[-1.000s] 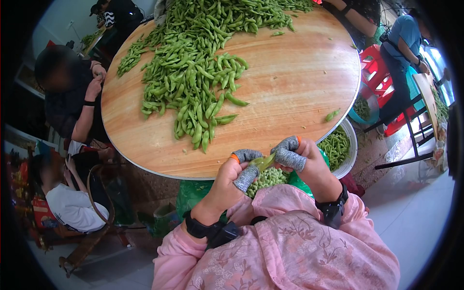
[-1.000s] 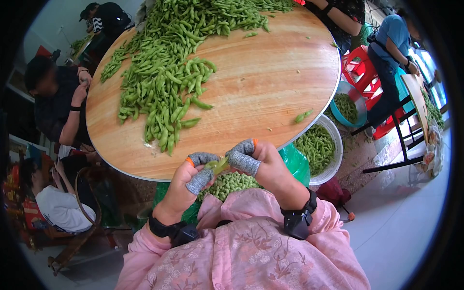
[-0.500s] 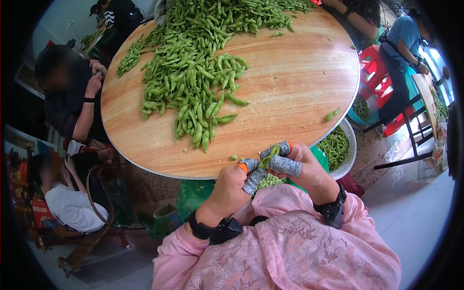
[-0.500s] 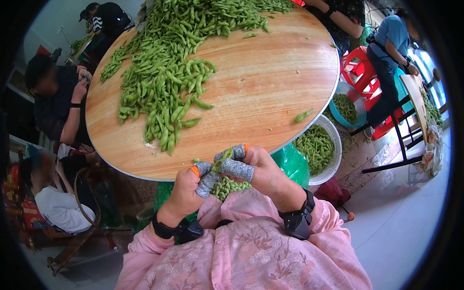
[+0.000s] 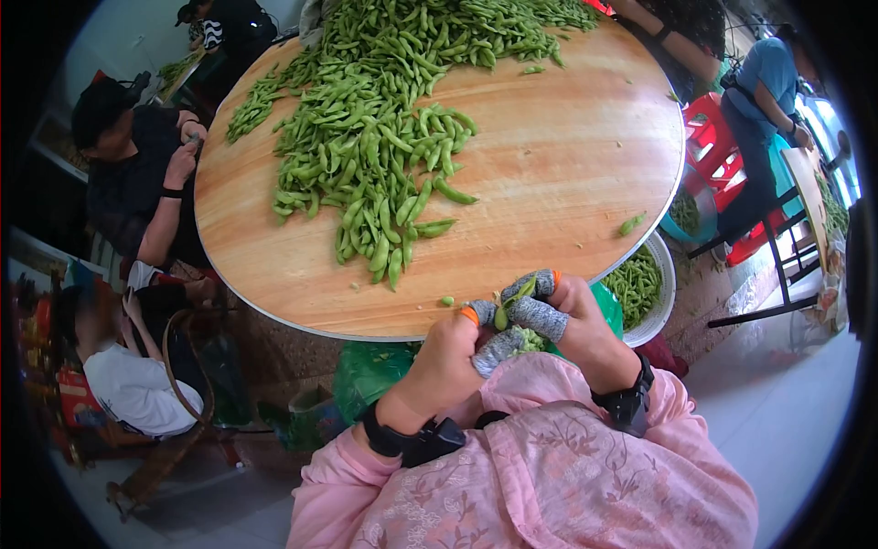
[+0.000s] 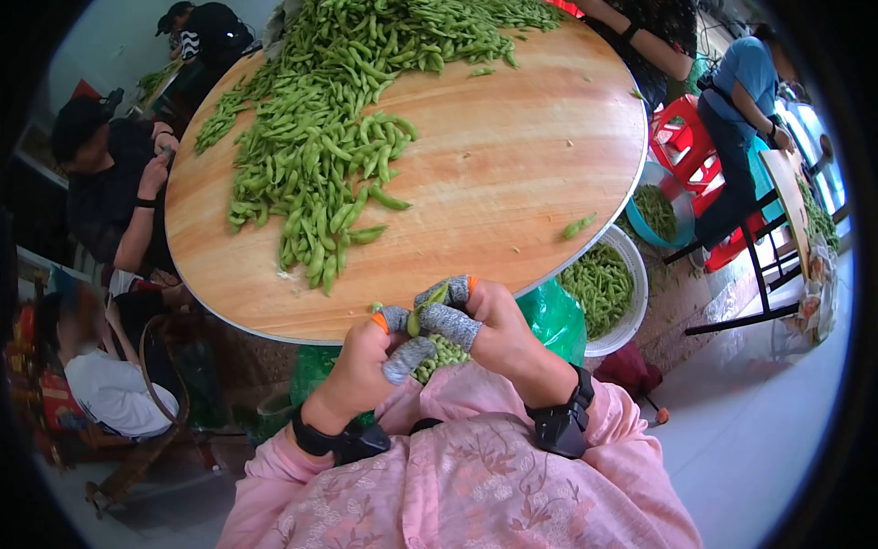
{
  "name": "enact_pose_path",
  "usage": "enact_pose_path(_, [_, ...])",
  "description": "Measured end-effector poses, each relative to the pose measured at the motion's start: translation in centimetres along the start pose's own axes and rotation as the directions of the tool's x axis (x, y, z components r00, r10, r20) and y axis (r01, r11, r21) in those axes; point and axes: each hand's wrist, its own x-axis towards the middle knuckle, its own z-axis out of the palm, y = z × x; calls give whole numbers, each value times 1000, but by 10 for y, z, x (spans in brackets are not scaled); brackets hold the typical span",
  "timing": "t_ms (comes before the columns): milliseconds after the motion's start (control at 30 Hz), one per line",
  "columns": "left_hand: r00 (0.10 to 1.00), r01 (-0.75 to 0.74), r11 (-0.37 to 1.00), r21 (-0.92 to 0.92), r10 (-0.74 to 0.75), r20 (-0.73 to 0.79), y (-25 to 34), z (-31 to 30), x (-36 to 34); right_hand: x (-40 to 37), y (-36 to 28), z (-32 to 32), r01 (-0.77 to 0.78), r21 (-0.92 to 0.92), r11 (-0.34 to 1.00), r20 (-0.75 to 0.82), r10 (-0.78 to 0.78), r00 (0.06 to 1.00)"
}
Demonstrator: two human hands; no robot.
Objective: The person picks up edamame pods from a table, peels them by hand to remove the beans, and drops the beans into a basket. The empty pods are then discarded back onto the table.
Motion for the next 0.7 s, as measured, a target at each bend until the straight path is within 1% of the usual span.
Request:
enact_pose_path(33, [988,-136,903,408,152,-6,1,-2,-1,1,1,0,27,3,1000,15,-27,1000])
enact_pose_path(67, [955,-229,629,743,292,47,1,-4,-1,2,1,0,57,5,998,31,-57,998])
enact_pose_path(100, [951,-235,620,748,305,45,0,-5,-2,2,-1,0,69,0,998,41,-69,997])
enact_pose_path(167, [977,-197,817,542,211,37,-3,-6,-3,0,-4,3,84,-37,996,35,-82,996])
enact_pose_path(200, [974,-213,842,495,225,36,1,-6,-3,-2,-5,4,94,-29,995,34,-93,995])
enact_pose_path(233, [970,-225,836,500,241,34,4,-5,-2,-2,-4,4,107,-37,994,43,-105,994])
enact_pose_path(300, [992,-110,961,255,121,-28,11,-4,-4,-1,3,3,167,42,985,53,-169,984])
enact_pose_path(333, [999,11,997,80,-7,-50,7,-4,-6,-1,2,3,185,20,983,80,-186,979])
enact_pose_path(367, [999,-4,996,86,8,-51,3,-4,-6,-1,2,2,198,14,980,87,-198,976])
enact_pose_path(433, [995,26,999,-31,-29,-100,1,-3,-1,3,0,1,224,-79,971,95,-217,972])
enact_pose_path(467, [988,-57,987,153,78,-135,3,-4,2,4,-1,3,210,-67,976,68,-205,976])
enact_pose_path(500, [986,-67,985,157,89,-139,3,-5,2,4,-3,4,218,-70,973,77,-213,974])
enact_pose_path(567, [969,-89,989,121,114,-221,2,-6,0,3,-8,5,225,-218,950,115,-204,972])
enact_pose_path(600, [972,-97,992,84,113,-204,5,-6,-1,2,-10,8,219,-211,953,109,-200,974])
enact_pose_path(633, [971,-106,991,86,122,-205,7,-8,-2,1,-9,7,227,-215,950,113,-206,972])
enact_pose_path(700, [992,100,984,-148,-110,-59,11,-15,-6,1,-6,4,211,-273,938,155,-174,972])
